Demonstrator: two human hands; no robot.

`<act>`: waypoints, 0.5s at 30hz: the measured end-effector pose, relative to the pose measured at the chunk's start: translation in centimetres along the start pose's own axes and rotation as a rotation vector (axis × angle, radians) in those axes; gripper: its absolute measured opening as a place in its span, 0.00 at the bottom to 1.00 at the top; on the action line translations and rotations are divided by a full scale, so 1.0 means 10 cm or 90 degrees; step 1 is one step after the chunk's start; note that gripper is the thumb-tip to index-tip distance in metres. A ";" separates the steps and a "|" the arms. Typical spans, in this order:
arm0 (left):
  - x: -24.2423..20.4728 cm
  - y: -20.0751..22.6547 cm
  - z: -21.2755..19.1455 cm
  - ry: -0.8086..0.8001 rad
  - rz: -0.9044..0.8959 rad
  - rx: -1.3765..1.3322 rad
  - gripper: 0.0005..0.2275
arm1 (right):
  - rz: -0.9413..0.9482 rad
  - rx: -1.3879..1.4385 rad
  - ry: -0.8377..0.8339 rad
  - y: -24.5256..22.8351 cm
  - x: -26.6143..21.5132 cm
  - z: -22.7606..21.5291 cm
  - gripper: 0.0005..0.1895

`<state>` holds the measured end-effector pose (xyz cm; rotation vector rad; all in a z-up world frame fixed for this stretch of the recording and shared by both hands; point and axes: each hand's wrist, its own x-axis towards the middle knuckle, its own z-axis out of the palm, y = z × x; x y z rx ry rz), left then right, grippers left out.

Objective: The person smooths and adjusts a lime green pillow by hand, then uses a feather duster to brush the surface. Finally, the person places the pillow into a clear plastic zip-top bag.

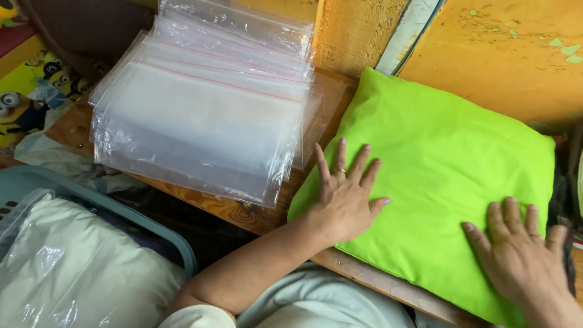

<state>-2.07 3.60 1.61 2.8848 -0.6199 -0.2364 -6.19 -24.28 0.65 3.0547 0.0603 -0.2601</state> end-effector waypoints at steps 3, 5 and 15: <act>0.01 -0.24 -0.07 0.066 -0.058 0.065 0.30 | 0.147 -0.068 0.007 0.42 0.02 0.24 0.42; 0.05 -0.45 -0.14 0.154 -0.147 0.024 0.25 | -0.037 -0.166 0.392 0.86 0.06 0.75 0.26; 0.40 -1.55 0.09 0.167 -0.513 -0.010 0.35 | -0.143 -0.057 0.372 0.20 0.04 0.35 0.28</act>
